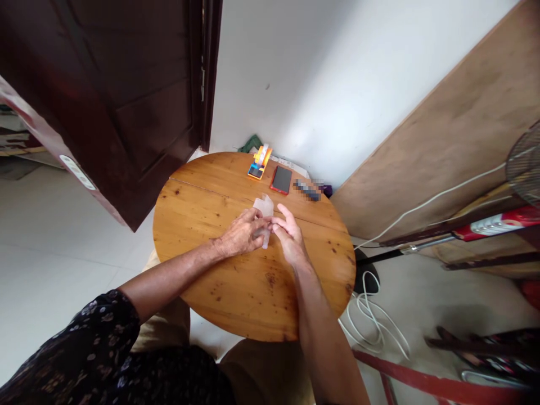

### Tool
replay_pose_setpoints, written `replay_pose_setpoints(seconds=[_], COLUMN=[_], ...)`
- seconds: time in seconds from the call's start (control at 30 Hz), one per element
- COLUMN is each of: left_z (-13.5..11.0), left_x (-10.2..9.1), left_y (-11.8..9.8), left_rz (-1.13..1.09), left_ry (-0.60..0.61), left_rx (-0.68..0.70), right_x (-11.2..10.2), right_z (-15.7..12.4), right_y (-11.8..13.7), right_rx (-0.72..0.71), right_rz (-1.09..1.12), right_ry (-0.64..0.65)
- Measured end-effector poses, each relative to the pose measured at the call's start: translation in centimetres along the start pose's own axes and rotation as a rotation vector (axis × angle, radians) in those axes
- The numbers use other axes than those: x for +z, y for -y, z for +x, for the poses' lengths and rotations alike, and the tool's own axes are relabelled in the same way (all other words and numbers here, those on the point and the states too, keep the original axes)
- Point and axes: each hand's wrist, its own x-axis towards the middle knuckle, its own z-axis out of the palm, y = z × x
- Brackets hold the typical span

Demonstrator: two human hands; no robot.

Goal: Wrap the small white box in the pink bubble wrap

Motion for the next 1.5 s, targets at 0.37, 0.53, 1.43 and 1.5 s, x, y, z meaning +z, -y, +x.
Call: replay_pose_setpoints(seconds=[0.37,0.53,1.43,1.5], left_z=[0.4,0.4,0.4,0.4], left_x=[0.2,0.4,-0.1,0.1], left_y=[-0.2,-0.2,-0.4,-0.1], left_rz=[0.098,0.078,0.147,0.149], left_ry=[0.072,0.069,0.087,0.070], left_rx=[-0.051,-0.051,0.005,-0.003], right_x=[-3.4,-2.4,-0.3,0.1], right_z=[1.6,3.9,7.0,6.8], right_y=[0.2,0.6,-0.3,0.7], right_rx=[0.395,0.475,0.249,0.252], right_rz=[0.001,-0.114,-0.069,-0.021], right_ry=[-0.326,-0.216,-0.145,-0.135])
